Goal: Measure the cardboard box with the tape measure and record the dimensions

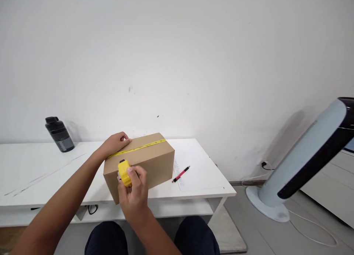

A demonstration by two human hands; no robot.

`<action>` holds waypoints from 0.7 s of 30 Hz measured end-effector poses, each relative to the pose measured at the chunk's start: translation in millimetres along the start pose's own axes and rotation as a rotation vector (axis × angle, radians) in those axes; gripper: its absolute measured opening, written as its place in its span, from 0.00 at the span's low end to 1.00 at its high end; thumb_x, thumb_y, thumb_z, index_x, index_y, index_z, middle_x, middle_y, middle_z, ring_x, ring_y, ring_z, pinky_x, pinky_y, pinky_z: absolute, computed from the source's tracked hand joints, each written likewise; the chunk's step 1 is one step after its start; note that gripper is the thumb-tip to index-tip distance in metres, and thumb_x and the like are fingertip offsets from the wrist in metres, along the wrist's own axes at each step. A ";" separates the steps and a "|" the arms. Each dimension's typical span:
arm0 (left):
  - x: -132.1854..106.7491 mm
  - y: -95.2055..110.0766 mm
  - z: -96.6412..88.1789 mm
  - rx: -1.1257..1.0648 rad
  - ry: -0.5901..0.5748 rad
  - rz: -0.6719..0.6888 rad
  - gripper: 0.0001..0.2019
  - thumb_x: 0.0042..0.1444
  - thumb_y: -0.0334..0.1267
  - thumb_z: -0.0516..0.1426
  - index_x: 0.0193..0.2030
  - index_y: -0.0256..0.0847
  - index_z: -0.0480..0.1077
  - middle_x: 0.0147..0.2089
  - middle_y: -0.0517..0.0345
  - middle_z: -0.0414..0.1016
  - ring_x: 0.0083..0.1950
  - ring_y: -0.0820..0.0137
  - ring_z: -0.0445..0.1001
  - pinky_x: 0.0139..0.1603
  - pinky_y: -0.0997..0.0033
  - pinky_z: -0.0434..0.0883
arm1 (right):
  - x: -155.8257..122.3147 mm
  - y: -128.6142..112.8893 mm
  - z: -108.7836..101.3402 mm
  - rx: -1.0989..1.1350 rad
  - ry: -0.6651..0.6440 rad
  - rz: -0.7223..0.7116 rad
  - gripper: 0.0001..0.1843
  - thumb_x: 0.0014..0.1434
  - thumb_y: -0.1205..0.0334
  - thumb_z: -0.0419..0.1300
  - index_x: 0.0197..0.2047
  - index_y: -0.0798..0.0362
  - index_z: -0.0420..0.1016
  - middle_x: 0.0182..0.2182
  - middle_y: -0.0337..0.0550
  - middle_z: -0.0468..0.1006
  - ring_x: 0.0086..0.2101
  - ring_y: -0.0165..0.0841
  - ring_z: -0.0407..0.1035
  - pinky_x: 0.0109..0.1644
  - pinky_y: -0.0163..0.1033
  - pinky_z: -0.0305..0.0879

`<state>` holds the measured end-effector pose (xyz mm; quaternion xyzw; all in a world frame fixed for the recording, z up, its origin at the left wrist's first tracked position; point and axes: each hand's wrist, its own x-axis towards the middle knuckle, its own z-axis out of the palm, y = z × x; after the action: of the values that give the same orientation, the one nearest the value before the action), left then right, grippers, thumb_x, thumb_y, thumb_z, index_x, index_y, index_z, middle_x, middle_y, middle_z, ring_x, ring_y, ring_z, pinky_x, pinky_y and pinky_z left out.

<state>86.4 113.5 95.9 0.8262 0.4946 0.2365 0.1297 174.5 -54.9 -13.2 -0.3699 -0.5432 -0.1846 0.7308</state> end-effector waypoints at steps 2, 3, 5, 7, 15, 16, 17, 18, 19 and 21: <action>-0.5 2.4 -1.1 0.048 -0.019 0.012 0.15 0.55 0.54 0.57 0.36 0.45 0.72 0.38 0.56 0.77 0.36 0.64 0.74 0.33 0.68 0.64 | 4.1 3.9 -0.8 0.001 -0.010 -0.022 0.32 0.63 0.75 0.59 0.67 0.47 0.57 0.49 0.51 0.69 0.48 0.38 0.71 0.47 0.46 0.77; -0.3 3.9 -2.1 0.069 -0.022 0.019 0.15 0.55 0.54 0.57 0.36 0.45 0.72 0.39 0.55 0.77 0.36 0.63 0.74 0.33 0.67 0.64 | 4.9 5.4 -1.6 0.006 -0.019 -0.008 0.31 0.64 0.74 0.59 0.66 0.46 0.57 0.50 0.51 0.68 0.49 0.38 0.71 0.47 0.46 0.76; -0.2 8.4 -6.3 0.110 -0.016 0.031 0.14 0.55 0.53 0.57 0.37 0.45 0.73 0.40 0.54 0.78 0.37 0.62 0.74 0.35 0.66 0.65 | 3.0 6.0 -4.9 0.058 -0.036 0.093 0.27 0.66 0.70 0.58 0.64 0.46 0.57 0.51 0.51 0.68 0.51 0.39 0.71 0.49 0.47 0.75; -4.2 15.7 -14.2 0.149 0.008 0.047 0.14 0.55 0.52 0.57 0.38 0.45 0.73 0.41 0.54 0.79 0.39 0.61 0.75 0.38 0.65 0.67 | -2.3 2.7 -12.1 0.179 -0.022 0.321 0.23 0.68 0.63 0.57 0.64 0.47 0.56 0.50 0.51 0.69 0.47 0.37 0.73 0.47 0.46 0.76; -137.1 34.1 5.2 0.003 0.328 0.544 0.11 0.65 0.43 0.51 0.48 0.51 0.73 0.45 0.56 0.80 0.48 0.60 0.77 0.52 0.57 0.73 | -8.9 9.3 -94.2 0.720 0.187 1.205 0.31 0.59 0.46 0.66 0.59 0.45 0.60 0.37 0.36 0.73 0.18 0.21 0.61 0.22 0.31 0.61; -161.0 29.8 21.7 -0.051 0.321 0.697 0.11 0.64 0.40 0.53 0.50 0.54 0.72 0.43 0.57 0.81 0.46 0.61 0.77 0.51 0.56 0.74 | -10.0 13.8 -105.6 0.751 0.180 1.270 0.31 0.57 0.46 0.68 0.58 0.46 0.62 0.34 0.35 0.73 0.18 0.20 0.59 0.22 0.30 0.58; -182.9 24.3 40.7 -0.077 0.282 0.804 0.14 0.62 0.38 0.54 0.54 0.54 0.71 0.43 0.57 0.81 0.46 0.61 0.78 0.54 0.55 0.74 | -12.3 17.5 -115.8 0.782 0.164 1.330 0.32 0.55 0.46 0.69 0.57 0.47 0.64 0.32 0.34 0.72 0.17 0.20 0.57 0.21 0.29 0.55; -201.7 18.3 61.2 -0.097 0.293 0.860 0.16 0.61 0.37 0.55 0.56 0.53 0.70 0.43 0.55 0.81 0.46 0.60 0.78 0.54 0.54 0.75 | -15.9 20.0 -124.3 0.810 0.144 1.384 0.32 0.54 0.46 0.70 0.56 0.48 0.65 0.30 0.33 0.72 0.17 0.19 0.56 0.20 0.28 0.52; -216.7 12.3 82.0 -0.096 0.331 0.878 0.18 0.61 0.37 0.56 0.57 0.51 0.70 0.44 0.54 0.81 0.47 0.60 0.78 0.54 0.55 0.75 | -20.6 21.2 -131.0 0.836 0.120 1.432 0.32 0.53 0.45 0.70 0.56 0.48 0.66 0.29 0.33 0.72 0.16 0.19 0.54 0.19 0.28 0.50; -234.4 2.7 120.1 -0.112 0.391 0.770 0.19 0.60 0.35 0.57 0.58 0.48 0.69 0.48 0.49 0.79 0.50 0.59 0.78 0.50 0.56 0.77 | -31.2 21.0 -139.2 0.870 0.076 1.502 0.33 0.52 0.44 0.70 0.56 0.48 0.66 0.29 0.33 0.72 0.15 0.18 0.52 0.19 0.28 0.47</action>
<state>57.3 -91.3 -67.0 0.8818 0.1521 0.4460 -0.0191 269.4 -148.4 -68.3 -0.3120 -0.1530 0.5584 0.7533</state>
